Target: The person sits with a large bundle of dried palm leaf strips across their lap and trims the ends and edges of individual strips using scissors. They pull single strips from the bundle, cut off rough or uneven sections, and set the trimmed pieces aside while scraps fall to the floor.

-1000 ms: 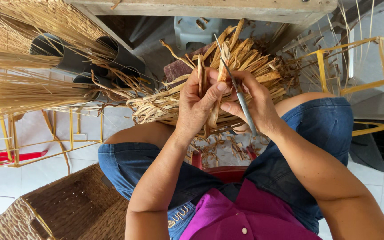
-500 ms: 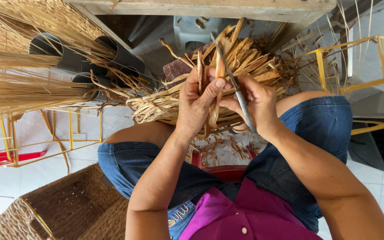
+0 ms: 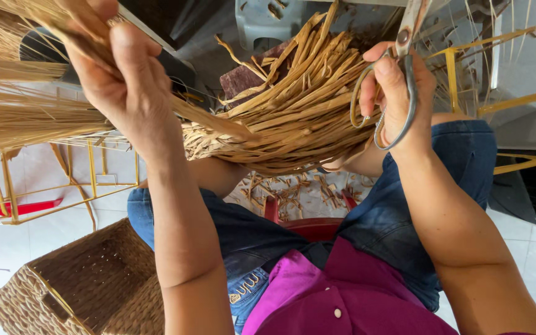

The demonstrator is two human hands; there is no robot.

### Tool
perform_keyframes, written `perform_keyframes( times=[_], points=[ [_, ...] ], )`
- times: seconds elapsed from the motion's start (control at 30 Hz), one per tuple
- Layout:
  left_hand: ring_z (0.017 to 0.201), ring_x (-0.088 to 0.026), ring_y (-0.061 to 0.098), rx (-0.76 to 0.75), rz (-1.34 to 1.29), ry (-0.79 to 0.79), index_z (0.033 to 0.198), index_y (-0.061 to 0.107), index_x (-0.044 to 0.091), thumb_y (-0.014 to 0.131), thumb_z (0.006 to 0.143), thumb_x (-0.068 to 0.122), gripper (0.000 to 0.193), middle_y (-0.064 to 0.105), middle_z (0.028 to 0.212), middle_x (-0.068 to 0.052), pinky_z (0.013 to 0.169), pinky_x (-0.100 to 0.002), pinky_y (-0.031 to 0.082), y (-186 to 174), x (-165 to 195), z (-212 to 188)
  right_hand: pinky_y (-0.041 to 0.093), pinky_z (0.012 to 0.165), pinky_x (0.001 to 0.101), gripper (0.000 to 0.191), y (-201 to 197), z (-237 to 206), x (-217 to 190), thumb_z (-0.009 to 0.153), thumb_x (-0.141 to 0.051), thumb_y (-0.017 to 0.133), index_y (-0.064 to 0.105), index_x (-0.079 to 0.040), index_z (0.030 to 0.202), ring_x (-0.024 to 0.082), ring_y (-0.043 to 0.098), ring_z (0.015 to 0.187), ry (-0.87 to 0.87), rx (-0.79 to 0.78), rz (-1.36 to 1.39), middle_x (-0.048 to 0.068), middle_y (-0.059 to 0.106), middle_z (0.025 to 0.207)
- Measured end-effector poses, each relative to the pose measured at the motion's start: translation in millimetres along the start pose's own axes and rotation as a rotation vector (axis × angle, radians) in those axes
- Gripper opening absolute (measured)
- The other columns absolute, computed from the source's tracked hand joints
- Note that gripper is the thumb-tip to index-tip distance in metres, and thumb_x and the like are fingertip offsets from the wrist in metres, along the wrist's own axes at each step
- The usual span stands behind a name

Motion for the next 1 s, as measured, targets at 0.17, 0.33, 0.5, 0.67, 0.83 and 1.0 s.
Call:
perform_keyframes(
  times=[0.17, 0.33, 0.5, 0.67, 0.83, 1.0],
  points=[
    [0.070, -0.012, 0.077, -0.310, 0.587, -0.101, 0.103, 0.072, 0.003, 0.075, 0.104, 0.024, 0.022, 0.079, 0.082, -0.006, 0.062, -0.027, 0.058, 62, -72, 15, 0.041, 0.051, 0.0252, 0.038, -7, 2, -2, 0.108, -0.038, 0.070, 0.063, -0.005, 0.125, 0.014, 0.056, 0.058, 0.021, 0.027, -0.016, 0.006, 0.060, 0.075],
    [0.076, -0.034, 0.075, -0.721, 1.023, -0.379, 0.101, 0.070, 0.006, 0.064, 0.100, 0.032, 0.027, 0.073, 0.089, -0.020, 0.064, -0.044, 0.061, 141, -183, -34, 0.042, 0.056, 0.0263, 0.040, -10, 6, -6, 0.108, -0.035, 0.072, 0.060, -0.004, 0.130, 0.016, 0.056, 0.062, 0.005, 0.027, 0.000, 0.008, 0.060, 0.079],
    [0.090, -0.044, 0.072, -0.637, 1.119, -0.430, 0.106, 0.069, 0.005, 0.076, 0.083, 0.032, 0.036, 0.070, 0.106, -0.022, 0.072, -0.049, 0.059, 144, -209, -69, 0.047, 0.069, 0.0290, 0.045, -13, 16, -9, 0.107, -0.031, 0.073, 0.054, -0.001, 0.135, 0.018, 0.058, 0.075, -0.044, -0.019, 0.114, 0.011, 0.063, 0.093],
    [0.087, -0.038, 0.071, -0.479, 0.970, -0.528, 0.104, 0.070, 0.006, 0.080, 0.087, 0.037, 0.037, 0.074, 0.095, -0.019, 0.074, -0.047, 0.056, 123, -207, -71, 0.048, 0.070, 0.0291, 0.048, -17, 14, -7, 0.106, -0.030, 0.074, 0.054, -0.001, 0.138, 0.018, 0.058, 0.076, -0.002, -0.016, 0.164, 0.011, 0.064, 0.094],
    [0.074, -0.015, 0.067, -0.330, 0.420, -0.574, 0.102, 0.073, 0.005, 0.084, 0.088, 0.029, 0.030, 0.075, 0.082, -0.007, 0.070, -0.031, 0.056, 108, -174, -65, 0.053, 0.078, 0.0314, 0.045, -18, 12, -6, 0.103, -0.022, 0.074, 0.053, -0.003, 0.138, 0.016, 0.062, 0.083, -0.004, 0.049, 0.077, 0.013, 0.069, 0.105],
    [0.077, -0.006, 0.062, -0.437, 0.063, -0.586, 0.108, 0.067, 0.005, 0.081, 0.091, 0.015, 0.024, 0.069, 0.086, 0.000, 0.071, -0.024, 0.054, 115, -101, -120, 0.055, 0.084, 0.0304, 0.049, -13, 9, -3, 0.099, -0.014, 0.077, 0.051, -0.005, 0.139, 0.016, 0.066, 0.091, -0.053, 0.059, 0.112, 0.015, 0.073, 0.114]
  ],
)
Point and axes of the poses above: each hand's wrist, its own z-axis towards the middle knuckle, its own y-axis out of the palm, x = y × z, the point moved 7 cm from there along z, towards the middle knuckle
